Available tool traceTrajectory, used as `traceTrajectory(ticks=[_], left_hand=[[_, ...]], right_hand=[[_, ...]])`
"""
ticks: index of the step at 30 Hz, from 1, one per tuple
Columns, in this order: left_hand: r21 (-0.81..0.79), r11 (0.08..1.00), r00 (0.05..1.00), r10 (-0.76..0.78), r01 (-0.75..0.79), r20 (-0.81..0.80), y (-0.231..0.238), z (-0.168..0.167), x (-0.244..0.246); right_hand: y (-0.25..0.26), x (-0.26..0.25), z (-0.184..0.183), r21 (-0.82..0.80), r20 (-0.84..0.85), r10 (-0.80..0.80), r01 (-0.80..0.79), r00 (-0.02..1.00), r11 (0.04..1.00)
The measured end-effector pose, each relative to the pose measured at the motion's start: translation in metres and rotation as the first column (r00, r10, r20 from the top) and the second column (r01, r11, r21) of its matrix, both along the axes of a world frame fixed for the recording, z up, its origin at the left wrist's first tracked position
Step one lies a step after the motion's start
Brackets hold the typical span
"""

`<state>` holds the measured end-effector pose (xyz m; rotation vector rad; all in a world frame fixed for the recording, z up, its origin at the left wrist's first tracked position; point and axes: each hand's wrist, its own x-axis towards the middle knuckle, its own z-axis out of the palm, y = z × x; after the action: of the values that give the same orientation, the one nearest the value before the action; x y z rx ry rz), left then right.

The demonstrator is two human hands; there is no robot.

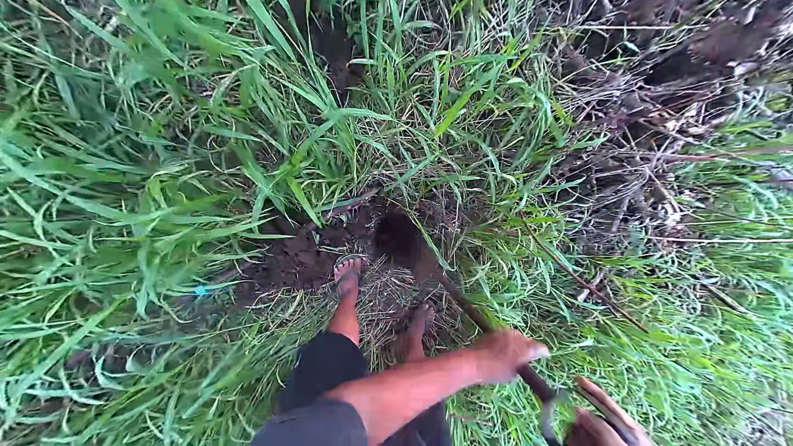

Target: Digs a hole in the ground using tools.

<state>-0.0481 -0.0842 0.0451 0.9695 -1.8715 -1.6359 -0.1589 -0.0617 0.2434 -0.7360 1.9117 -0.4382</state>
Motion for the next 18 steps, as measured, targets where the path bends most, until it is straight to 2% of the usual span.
traceTrajectory(ticks=[2, 3, 4, 5, 6, 8, 11, 13, 15, 17, 18], left_hand=[[0.246, 0.958, 0.958, 0.078, -0.149, 0.277, 0.014, -0.066, 0.018], [0.308, 0.928, 0.920, 0.082, -0.211, 0.382, 0.022, -0.093, 0.028], [0.338, 0.906, 0.888, 0.081, -0.255, 0.453, 0.025, -0.116, 0.039], [0.376, 0.888, 0.871, 0.052, -0.264, 0.489, 0.038, -0.127, 0.049], [0.440, 0.865, 0.873, -0.006, -0.240, 0.488, 0.064, -0.125, 0.046], [0.472, 0.841, 0.858, -0.017, -0.265, 0.513, 0.076, -0.135, 0.036], [0.478, 0.836, 0.857, -0.019, -0.269, 0.515, 0.094, -0.145, 0.006], [0.439, 0.855, 0.859, 0.015, -0.277, 0.512, 0.091, -0.149, -0.016], [0.399, 0.869, 0.861, 0.060, -0.294, 0.505, 0.079, -0.148, -0.029], [0.337, 0.892, 0.874, 0.117, -0.302, 0.472, 0.070, -0.146, -0.034], [0.291, 0.909, 0.885, 0.148, -0.298, 0.442, 0.070, -0.147, -0.032]], right_hand=[[0.011, 0.004, -0.140, -0.164, -0.140, -0.058, 0.035, 0.989, 0.986], [0.008, -0.004, -0.182, -0.175, -0.187, -0.061, 0.028, 0.980, 0.984], [-0.005, -0.020, -0.206, -0.140, -0.202, -0.030, 0.002, 0.979, 0.990], [-0.008, -0.046, -0.217, -0.093, -0.211, -0.018, -0.002, 0.977, 0.996], [0.004, -0.085, -0.212, -0.044, -0.246, -0.021, 0.010, 0.969, 0.999], [-0.018, -0.153, -0.227, -0.050, -0.234, -0.021, 0.009, 0.972, 0.999], [-0.043, -0.204, -0.241, -0.028, -0.165, -0.013, 0.008, 0.986, 1.000], [-0.046, -0.197, -0.237, -0.004, -0.098, -0.008, 0.008, 0.995, 1.000], [-0.025, -0.158, -0.225, 0.009, 0.010, 0.051, -0.051, 0.999, 0.999], [0.010, -0.107, -0.209, -0.029, 0.065, 0.255, -0.254, 0.965, 0.967], [0.029, -0.082, -0.201, -0.053, 0.050, 0.437, -0.435, 0.898, 0.899]])
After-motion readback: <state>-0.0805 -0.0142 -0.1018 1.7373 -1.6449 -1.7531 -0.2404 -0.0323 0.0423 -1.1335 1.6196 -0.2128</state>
